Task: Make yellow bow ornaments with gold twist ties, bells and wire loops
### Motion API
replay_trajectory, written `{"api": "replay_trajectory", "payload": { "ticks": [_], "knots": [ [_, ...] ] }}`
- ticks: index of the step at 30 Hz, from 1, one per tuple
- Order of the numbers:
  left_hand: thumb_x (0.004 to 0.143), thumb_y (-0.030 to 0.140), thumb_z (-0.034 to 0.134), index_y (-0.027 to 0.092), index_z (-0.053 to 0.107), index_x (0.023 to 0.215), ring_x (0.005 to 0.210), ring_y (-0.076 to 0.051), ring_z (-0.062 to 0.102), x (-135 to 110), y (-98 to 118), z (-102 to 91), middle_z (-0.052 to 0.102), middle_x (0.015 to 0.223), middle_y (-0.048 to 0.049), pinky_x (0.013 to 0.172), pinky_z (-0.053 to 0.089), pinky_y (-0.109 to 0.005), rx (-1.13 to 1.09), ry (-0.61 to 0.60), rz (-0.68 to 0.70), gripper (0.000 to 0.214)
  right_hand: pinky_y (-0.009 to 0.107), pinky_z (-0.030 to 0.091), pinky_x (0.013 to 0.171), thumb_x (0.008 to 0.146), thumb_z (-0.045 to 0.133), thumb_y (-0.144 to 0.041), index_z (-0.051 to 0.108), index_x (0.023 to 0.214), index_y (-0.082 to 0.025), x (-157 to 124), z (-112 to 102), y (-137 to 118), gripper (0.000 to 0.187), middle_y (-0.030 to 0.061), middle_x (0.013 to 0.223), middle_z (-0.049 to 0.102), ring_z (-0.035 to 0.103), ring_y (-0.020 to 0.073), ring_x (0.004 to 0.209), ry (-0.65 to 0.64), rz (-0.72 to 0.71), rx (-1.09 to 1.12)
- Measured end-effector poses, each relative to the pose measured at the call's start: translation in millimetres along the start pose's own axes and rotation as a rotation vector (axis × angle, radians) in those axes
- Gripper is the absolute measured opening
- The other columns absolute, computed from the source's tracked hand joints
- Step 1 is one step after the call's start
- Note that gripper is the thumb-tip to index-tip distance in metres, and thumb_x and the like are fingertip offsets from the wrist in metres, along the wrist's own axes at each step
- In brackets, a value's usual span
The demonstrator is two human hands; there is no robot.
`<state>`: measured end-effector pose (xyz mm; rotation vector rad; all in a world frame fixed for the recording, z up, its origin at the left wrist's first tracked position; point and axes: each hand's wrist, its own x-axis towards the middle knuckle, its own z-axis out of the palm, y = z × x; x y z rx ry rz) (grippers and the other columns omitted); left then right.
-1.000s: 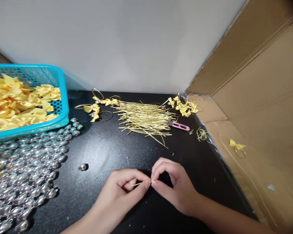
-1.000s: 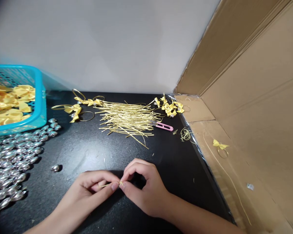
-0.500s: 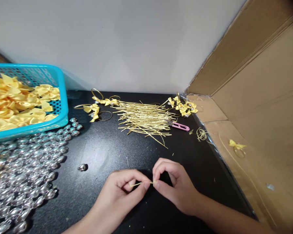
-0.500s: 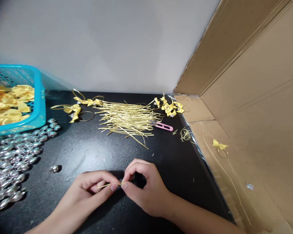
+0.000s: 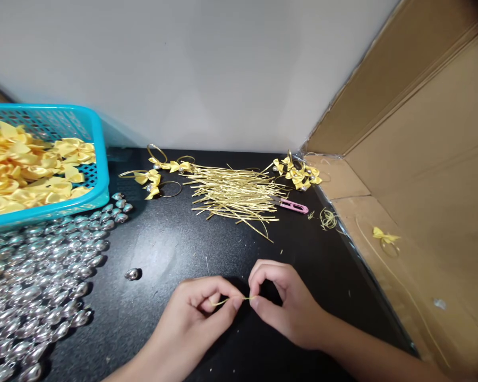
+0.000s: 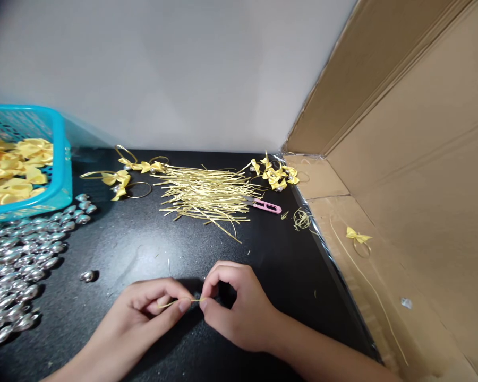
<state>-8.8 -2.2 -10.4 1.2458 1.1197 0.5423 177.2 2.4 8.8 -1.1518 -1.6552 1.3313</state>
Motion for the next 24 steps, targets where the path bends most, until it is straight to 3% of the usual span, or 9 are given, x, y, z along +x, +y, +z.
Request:
{"api": "replay_trajectory", "payload": {
  "ticks": [5, 10, 12, 15, 17, 24],
  "knots": [
    [0.08, 0.037, 0.054, 0.016, 0.065, 0.068, 0.051, -0.012, 0.031, -0.1, 2.9, -0.9, 0.039, 0.054, 0.0038, 0.047, 0.025, -0.022, -0.014, 0.005, 0.005, 0.026, 0.024, 0.042, 0.061, 0.07, 0.055, -0.003, 0.052, 0.063, -0.019, 0.8, -3.7, 4.3, 0.018, -0.0016, 0.066, 0.055, 0.053, 0.012, 0.064, 0.018, -0.011, -0.036],
    [0.078, 0.038, 0.055, 0.015, 0.065, 0.068, 0.05, -0.011, 0.026, -0.4, 3.2, -0.3, 0.035, 0.053, 0.0054, 0.046, 0.021, -0.022, -0.036, 0.016, -0.035, 0.026, 0.025, 0.045, 0.064, 0.072, 0.053, -0.004, 0.053, 0.065, -0.02, 1.2, -8.4, 8.6, 0.017, -0.0012, 0.068, 0.056, 0.054, 0.0128, 0.067, 0.174, -0.071, -0.039],
    [0.077, 0.039, 0.056, 0.016, 0.065, 0.068, 0.049, -0.011, 0.025, -0.3, 3.0, 0.1, 0.034, 0.053, 0.0057, 0.046, 0.021, -0.022, -0.044, 0.014, -0.038, 0.026, 0.027, 0.046, 0.065, 0.072, 0.056, -0.006, 0.059, 0.077, -0.02, 0.0, -8.3, 8.3, 0.015, 0.0001, 0.073, 0.058, 0.056, 0.014, 0.069, 0.197, -0.146, -0.046],
    [0.077, 0.041, 0.056, 0.016, 0.066, 0.067, 0.048, -0.011, 0.024, 0.5, 3.8, 0.2, 0.034, 0.051, 0.0057, 0.045, 0.022, -0.022, -0.033, 0.028, -0.031, 0.028, 0.032, 0.049, 0.069, 0.068, 0.069, -0.012, 0.061, 0.1, -0.019, -2.6, -4.2, 8.7, 0.034, 0.0041, 0.084, 0.065, 0.06, 0.017, 0.074, 0.137, -0.287, -0.127],
    [0.078, 0.041, 0.056, 0.016, 0.067, 0.067, 0.049, -0.011, 0.025, 1.3, 4.9, 0.1, 0.035, 0.052, 0.0055, 0.046, 0.024, -0.022, -0.007, 0.038, -0.02, 0.029, 0.035, 0.048, 0.073, 0.066, 0.076, -0.018, 0.062, 0.104, -0.019, -3.8, 0.4, 9.8, 0.04, 0.0057, 0.085, 0.068, 0.063, 0.019, 0.077, 0.124, -0.364, -0.217],
    [0.078, 0.037, 0.058, 0.016, 0.071, 0.067, 0.047, -0.01, 0.027, 0.2, 7.6, -0.4, 0.035, 0.048, 0.006, 0.043, 0.023, -0.02, 0.011, 0.043, 0.025, 0.027, 0.033, 0.044, 0.068, 0.076, 0.069, -0.013, 0.065, 0.082, -0.018, -2.1, 10.6, 9.6, 0.009, 0.0025, 0.066, 0.069, 0.062, 0.0145, 0.062, 0.25, -0.408, -0.312]
  ]
}}
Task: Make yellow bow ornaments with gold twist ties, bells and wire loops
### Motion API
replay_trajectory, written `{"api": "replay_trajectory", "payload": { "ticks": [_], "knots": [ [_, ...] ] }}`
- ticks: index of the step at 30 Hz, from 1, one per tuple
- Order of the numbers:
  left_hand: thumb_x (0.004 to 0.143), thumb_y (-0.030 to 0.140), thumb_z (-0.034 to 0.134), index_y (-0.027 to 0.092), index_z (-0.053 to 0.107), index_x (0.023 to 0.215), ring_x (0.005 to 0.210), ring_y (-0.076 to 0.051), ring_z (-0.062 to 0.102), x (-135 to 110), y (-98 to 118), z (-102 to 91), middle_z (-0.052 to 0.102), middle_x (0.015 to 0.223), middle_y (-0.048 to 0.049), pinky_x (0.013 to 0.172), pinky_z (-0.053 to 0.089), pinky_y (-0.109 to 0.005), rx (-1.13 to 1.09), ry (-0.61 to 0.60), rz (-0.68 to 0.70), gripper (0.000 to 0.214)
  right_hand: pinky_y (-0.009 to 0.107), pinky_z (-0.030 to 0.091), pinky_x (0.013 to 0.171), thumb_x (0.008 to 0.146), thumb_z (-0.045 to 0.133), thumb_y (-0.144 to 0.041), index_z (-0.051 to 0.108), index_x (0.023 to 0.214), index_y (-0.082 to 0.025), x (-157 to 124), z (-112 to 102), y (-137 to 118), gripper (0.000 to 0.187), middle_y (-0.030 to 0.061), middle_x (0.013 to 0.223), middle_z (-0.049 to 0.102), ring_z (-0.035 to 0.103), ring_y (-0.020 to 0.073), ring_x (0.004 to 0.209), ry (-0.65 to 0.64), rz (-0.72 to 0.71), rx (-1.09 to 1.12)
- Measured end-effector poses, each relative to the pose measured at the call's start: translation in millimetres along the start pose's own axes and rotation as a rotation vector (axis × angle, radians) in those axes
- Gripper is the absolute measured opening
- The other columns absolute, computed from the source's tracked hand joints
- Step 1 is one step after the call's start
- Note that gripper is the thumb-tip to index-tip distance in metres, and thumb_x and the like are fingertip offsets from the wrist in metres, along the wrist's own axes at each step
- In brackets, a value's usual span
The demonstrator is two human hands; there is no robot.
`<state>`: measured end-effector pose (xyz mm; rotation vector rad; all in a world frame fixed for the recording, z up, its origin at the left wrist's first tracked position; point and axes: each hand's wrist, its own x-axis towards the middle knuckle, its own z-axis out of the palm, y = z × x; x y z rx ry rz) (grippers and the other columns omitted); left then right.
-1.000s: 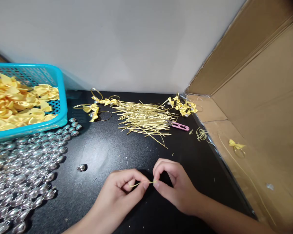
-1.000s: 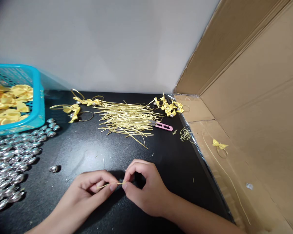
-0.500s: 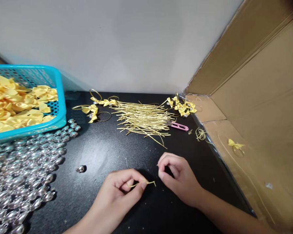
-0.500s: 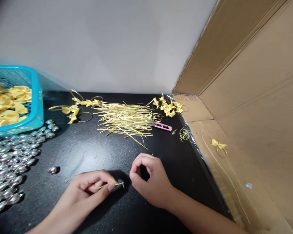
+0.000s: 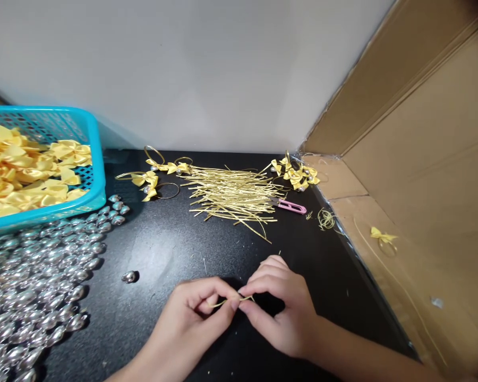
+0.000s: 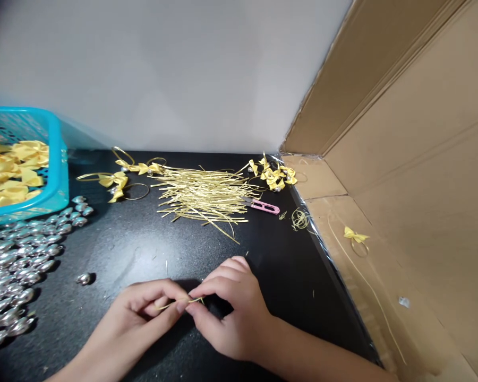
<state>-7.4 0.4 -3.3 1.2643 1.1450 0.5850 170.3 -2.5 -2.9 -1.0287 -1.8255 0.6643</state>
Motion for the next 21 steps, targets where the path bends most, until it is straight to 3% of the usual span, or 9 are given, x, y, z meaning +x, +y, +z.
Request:
{"api": "replay_trajectory", "payload": {
  "ticks": [4, 14, 17, 21],
  "knots": [
    [0.078, 0.035, 0.061, 0.017, 0.072, 0.066, 0.045, -0.01, 0.03, -0.4, 0.5, 0.1, 0.039, 0.046, 0.0057, 0.043, 0.027, -0.019, -0.02, 0.021, 0.019, 0.024, 0.033, 0.044, 0.066, 0.075, 0.065, -0.01, 0.064, 0.077, -0.018, 1.0, -0.1, -0.9, 0.009, 0.0013, 0.063, 0.068, 0.062, 0.0138, 0.059, 0.009, 0.007, 0.0],
    [0.08, 0.037, 0.058, 0.017, 0.071, 0.066, 0.046, -0.01, 0.026, -0.3, -8.9, 1.0, 0.033, 0.047, 0.0062, 0.042, 0.022, -0.02, -0.023, 0.019, 0.013, 0.028, 0.034, 0.044, 0.066, 0.074, 0.061, -0.009, 0.06, 0.074, -0.022, 1.9, -3.6, -2.1, 0.013, -0.0007, 0.061, 0.066, 0.061, 0.0143, 0.057, -0.024, 0.037, -0.014],
    [0.077, 0.035, 0.061, 0.018, 0.07, 0.065, 0.046, -0.01, 0.029, -0.8, -6.9, 0.8, 0.039, 0.047, 0.0051, 0.043, 0.026, -0.021, -0.054, 0.033, 0.003, 0.023, 0.036, 0.043, 0.069, 0.075, 0.058, -0.009, 0.057, 0.075, -0.023, 4.3, -10.7, -0.1, 0.014, -0.0017, 0.063, 0.066, 0.06, 0.0144, 0.059, -0.101, 0.017, -0.052],
    [0.078, 0.032, 0.06, 0.017, 0.066, 0.065, 0.046, -0.009, 0.026, -0.7, -10.7, 2.3, 0.038, 0.048, 0.0062, 0.044, 0.021, -0.021, -0.077, 0.006, -0.011, 0.021, 0.038, 0.039, 0.078, 0.078, 0.056, -0.008, 0.055, 0.079, -0.023, 10.2, -24.7, 3.9, 0.015, -0.0026, 0.068, 0.066, 0.06, 0.0138, 0.064, -0.255, -0.118, -0.163]
  ]
}}
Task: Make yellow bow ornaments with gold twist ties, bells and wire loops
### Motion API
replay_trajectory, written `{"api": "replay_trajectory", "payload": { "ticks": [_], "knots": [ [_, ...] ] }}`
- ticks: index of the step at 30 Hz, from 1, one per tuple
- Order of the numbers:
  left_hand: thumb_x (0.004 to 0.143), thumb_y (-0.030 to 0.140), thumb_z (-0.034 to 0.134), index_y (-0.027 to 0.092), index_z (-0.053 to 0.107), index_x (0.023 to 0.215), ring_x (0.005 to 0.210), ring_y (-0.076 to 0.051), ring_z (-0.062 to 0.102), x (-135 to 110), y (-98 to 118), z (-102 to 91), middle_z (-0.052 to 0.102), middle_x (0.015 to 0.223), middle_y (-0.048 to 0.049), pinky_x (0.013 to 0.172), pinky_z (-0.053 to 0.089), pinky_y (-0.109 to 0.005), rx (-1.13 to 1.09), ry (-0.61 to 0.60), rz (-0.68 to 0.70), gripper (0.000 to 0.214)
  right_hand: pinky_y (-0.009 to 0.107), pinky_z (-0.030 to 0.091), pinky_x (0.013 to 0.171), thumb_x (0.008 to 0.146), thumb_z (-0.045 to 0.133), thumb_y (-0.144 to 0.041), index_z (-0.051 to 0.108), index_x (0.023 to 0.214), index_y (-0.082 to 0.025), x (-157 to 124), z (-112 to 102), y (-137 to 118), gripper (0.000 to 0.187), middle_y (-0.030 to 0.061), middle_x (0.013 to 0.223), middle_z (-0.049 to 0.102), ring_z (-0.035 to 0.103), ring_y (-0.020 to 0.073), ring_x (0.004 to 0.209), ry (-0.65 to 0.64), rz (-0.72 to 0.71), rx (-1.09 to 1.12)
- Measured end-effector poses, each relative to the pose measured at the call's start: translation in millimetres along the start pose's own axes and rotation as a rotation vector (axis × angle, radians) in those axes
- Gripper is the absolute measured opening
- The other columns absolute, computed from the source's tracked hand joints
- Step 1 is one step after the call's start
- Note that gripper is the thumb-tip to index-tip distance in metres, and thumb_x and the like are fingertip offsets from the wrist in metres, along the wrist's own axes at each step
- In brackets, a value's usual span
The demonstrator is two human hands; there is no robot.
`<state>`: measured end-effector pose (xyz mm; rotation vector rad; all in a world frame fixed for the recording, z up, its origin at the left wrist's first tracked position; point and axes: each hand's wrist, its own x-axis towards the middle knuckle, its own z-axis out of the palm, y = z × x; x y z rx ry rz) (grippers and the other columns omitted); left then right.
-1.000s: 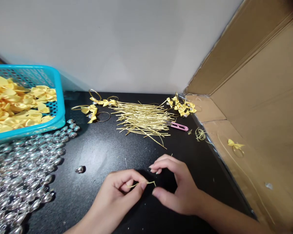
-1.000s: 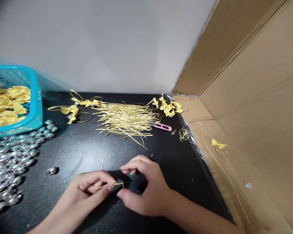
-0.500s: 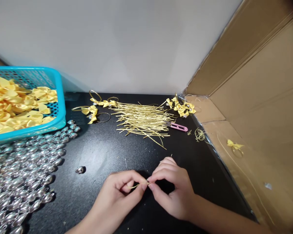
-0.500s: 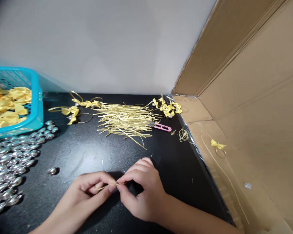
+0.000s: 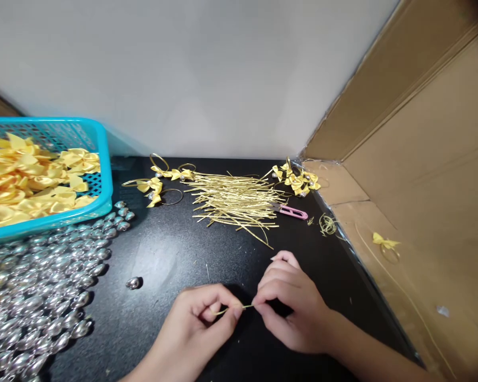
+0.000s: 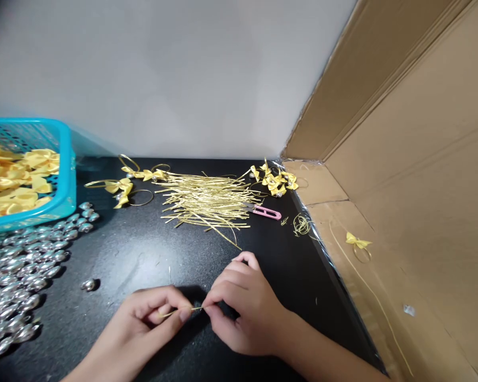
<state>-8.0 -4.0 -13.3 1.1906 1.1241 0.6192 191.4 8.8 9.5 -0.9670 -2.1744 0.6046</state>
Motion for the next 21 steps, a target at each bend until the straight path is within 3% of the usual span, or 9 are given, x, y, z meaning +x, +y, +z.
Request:
{"api": "replay_trajectory", "payload": {
  "ticks": [5, 9, 12, 15, 18, 21],
  "knots": [
    [0.077, 0.034, 0.059, 0.016, 0.06, 0.064, 0.049, -0.009, 0.027, -2.2, -0.7, 3.6, 0.038, 0.051, 0.0062, 0.046, 0.02, -0.021, -0.089, -0.038, -0.048, 0.022, 0.04, 0.035, 0.082, 0.08, 0.054, -0.007, 0.053, 0.083, -0.022, 1.5, -12.0, 3.7, 0.015, -0.0028, 0.072, 0.068, 0.061, 0.0137, 0.068, -0.079, -0.124, -0.145],
    [0.076, 0.035, 0.06, 0.016, 0.057, 0.064, 0.05, -0.009, 0.026, -2.7, 6.4, 4.7, 0.038, 0.052, 0.0064, 0.047, 0.02, -0.02, -0.16, 0.008, -0.108, 0.023, 0.04, 0.036, 0.082, 0.082, 0.052, -0.008, 0.053, 0.082, -0.023, 2.8, -22.6, 6.5, 0.015, -0.0032, 0.071, 0.068, 0.06, 0.0137, 0.065, 0.0, -0.084, -0.157],
    [0.076, 0.037, 0.062, 0.015, 0.058, 0.064, 0.049, -0.008, 0.024, -0.3, 9.3, 3.6, 0.035, 0.051, 0.0073, 0.046, 0.018, -0.021, -0.122, 0.005, -0.081, 0.025, 0.04, 0.038, 0.082, 0.086, 0.055, -0.013, 0.058, 0.084, -0.024, 5.3, -31.8, 20.2, 0.012, -0.0016, 0.074, 0.069, 0.062, 0.0163, 0.069, 0.116, -0.008, -0.258],
    [0.076, 0.042, 0.063, 0.015, 0.06, 0.065, 0.047, -0.008, 0.023, 2.7, 9.8, 2.2, 0.034, 0.049, 0.0075, 0.046, 0.017, -0.021, -0.087, 0.014, -0.047, 0.029, 0.043, 0.041, 0.086, 0.088, 0.058, -0.024, 0.062, 0.105, -0.022, 8.3, -39.6, 47.4, 0.018, 0.0088, 0.101, 0.07, 0.061, 0.0264, 0.096, 0.248, 0.158, -0.482],
    [0.076, 0.046, 0.063, 0.015, 0.061, 0.065, 0.047, -0.008, 0.021, 4.0, 8.3, 1.0, 0.031, 0.048, 0.008, 0.045, 0.016, -0.021, -0.083, 0.052, -0.038, 0.033, 0.05, 0.04, 0.09, 0.086, 0.06, -0.036, 0.06, 0.12, -0.022, 10.2, -45.9, 78.1, 0.036, 0.0129, 0.122, 0.062, 0.053, 0.034, 0.11, 0.233, 0.368, -0.67],
    [0.077, 0.051, 0.062, 0.015, 0.062, 0.067, 0.047, -0.008, 0.02, 3.7, 3.7, 0.1, 0.033, 0.048, 0.0076, 0.044, 0.016, -0.021, -0.108, 0.055, -0.028, 0.037, 0.053, 0.039, 0.091, 0.086, 0.059, -0.04, 0.065, 0.115, -0.023, 11.5, -50.4, 99.1, 0.034, 0.0125, 0.127, 0.059, 0.05, 0.0357, 0.114, 0.161, 0.428, -0.729]
  ]
}}
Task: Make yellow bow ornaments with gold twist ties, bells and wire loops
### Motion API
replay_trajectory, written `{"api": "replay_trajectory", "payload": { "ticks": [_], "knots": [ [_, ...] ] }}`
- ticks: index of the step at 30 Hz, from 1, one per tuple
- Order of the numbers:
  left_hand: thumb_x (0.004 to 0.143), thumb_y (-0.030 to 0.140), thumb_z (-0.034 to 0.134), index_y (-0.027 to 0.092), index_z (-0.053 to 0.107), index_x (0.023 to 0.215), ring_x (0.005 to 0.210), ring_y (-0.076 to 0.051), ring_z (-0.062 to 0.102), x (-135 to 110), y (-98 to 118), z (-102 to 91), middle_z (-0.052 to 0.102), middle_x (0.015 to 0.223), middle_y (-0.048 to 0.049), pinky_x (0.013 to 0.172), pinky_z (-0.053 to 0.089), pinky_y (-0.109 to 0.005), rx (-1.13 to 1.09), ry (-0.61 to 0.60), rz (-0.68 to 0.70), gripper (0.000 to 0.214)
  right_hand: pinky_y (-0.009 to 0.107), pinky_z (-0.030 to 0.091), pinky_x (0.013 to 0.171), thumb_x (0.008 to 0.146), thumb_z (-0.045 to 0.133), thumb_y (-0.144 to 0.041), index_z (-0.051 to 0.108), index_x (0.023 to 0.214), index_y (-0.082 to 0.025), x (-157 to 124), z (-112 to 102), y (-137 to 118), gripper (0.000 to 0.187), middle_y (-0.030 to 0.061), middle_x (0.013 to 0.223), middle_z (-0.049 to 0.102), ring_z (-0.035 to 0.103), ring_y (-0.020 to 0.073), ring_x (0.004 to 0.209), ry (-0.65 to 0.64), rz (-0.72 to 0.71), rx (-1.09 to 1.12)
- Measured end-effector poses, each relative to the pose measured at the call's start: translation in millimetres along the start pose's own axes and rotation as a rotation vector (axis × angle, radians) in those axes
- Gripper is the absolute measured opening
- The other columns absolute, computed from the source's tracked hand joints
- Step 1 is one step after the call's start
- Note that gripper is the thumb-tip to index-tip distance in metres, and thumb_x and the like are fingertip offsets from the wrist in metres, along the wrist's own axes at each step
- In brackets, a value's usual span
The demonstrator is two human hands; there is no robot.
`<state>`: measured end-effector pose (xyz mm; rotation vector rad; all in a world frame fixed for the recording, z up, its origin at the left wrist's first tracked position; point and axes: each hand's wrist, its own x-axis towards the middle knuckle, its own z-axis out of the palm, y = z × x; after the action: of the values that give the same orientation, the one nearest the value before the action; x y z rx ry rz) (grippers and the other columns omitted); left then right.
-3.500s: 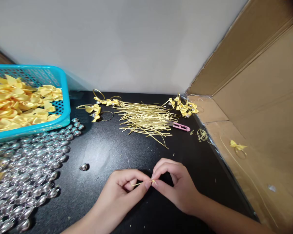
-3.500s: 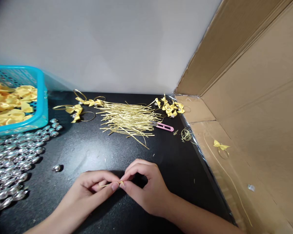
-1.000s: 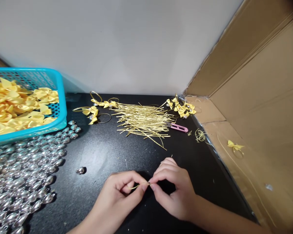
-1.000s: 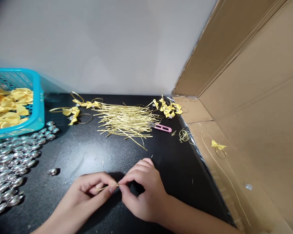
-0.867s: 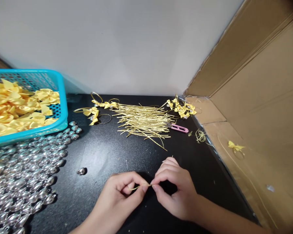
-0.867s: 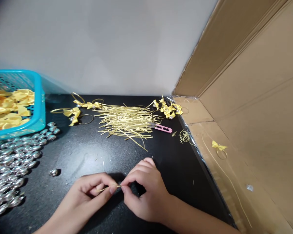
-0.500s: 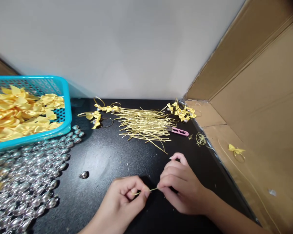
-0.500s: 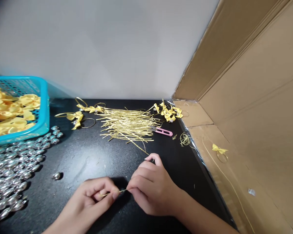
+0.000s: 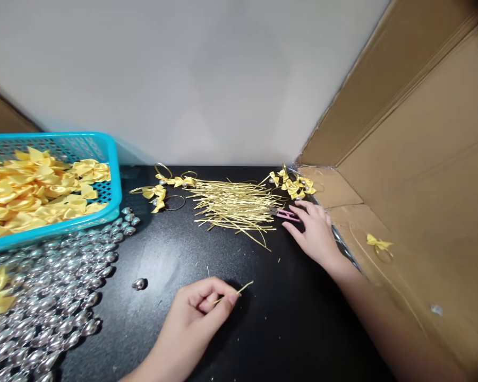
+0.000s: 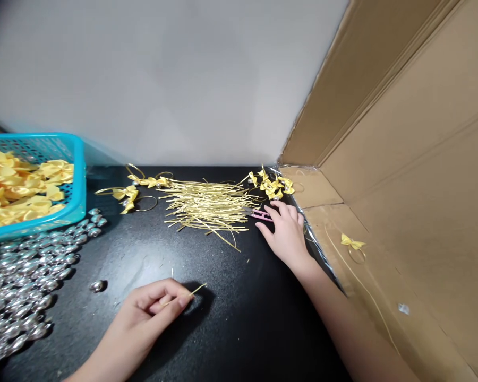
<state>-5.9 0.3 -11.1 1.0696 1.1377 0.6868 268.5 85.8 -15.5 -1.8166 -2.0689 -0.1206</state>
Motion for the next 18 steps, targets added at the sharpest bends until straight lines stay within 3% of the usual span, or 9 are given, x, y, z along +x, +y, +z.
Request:
{"api": "replay_trajectory", "payload": {
  "ticks": [4, 8, 13, 15, 18],
  "knots": [
    [0.078, 0.054, 0.062, 0.015, 0.063, 0.067, 0.046, -0.008, 0.023, 0.0, -5.9, -1.2, 0.036, 0.048, 0.0069, 0.043, 0.016, -0.019, -0.029, -0.008, -0.005, 0.04, 0.051, 0.039, 0.09, 0.089, 0.057, -0.037, 0.068, 0.098, -0.022, 6.4, 3.4, 4.8, 0.021, 0.01, 0.12, 0.062, 0.052, 0.0329, 0.111, -0.037, -0.009, 0.014],
    [0.078, 0.053, 0.061, 0.015, 0.063, 0.067, 0.045, -0.008, 0.021, 0.4, -5.4, -1.0, 0.033, 0.047, 0.0078, 0.042, 0.015, -0.019, -0.022, 0.01, 0.003, 0.039, 0.051, 0.039, 0.089, 0.091, 0.053, -0.034, 0.064, 0.093, -0.021, 7.4, -6.5, 5.6, 0.017, 0.0113, 0.114, 0.064, 0.053, 0.0333, 0.109, -0.053, 0.014, 0.044],
    [0.076, 0.048, 0.064, 0.016, 0.064, 0.065, 0.046, -0.008, 0.019, 1.1, -0.8, -0.4, 0.028, 0.047, 0.0082, 0.042, 0.013, -0.021, 0.006, 0.036, -0.002, 0.034, 0.034, 0.048, 0.064, 0.096, 0.041, -0.03, 0.055, 0.098, -0.021, -11.4, -40.8, -0.9, 0.017, 0.0072, 0.085, 0.068, 0.064, 0.0226, 0.072, -0.069, 0.115, 0.14],
    [0.076, 0.048, 0.064, 0.016, 0.064, 0.065, 0.046, -0.008, 0.018, 1.4, -0.9, -0.4, 0.028, 0.047, 0.0081, 0.042, 0.013, -0.021, 0.005, 0.034, -0.009, 0.034, 0.03, 0.048, 0.059, 0.096, 0.041, -0.032, 0.054, 0.102, -0.023, -26.5, -52.6, -15.3, 0.016, 0.0056, 0.085, 0.068, 0.065, 0.0212, 0.07, -0.079, 0.208, 0.323],
    [0.076, 0.049, 0.062, 0.016, 0.064, 0.065, 0.046, -0.008, 0.017, 1.3, -3.2, -0.6, 0.03, 0.047, 0.0076, 0.043, 0.014, -0.021, -0.018, 0.032, -0.013, 0.035, 0.028, 0.051, 0.067, 0.096, 0.043, -0.035, 0.055, 0.11, -0.025, -50.6, -57.7, -43.9, 0.021, 0.005, 0.095, 0.068, 0.067, 0.0204, 0.084, -0.2, 0.142, 0.618]
  ]
}}
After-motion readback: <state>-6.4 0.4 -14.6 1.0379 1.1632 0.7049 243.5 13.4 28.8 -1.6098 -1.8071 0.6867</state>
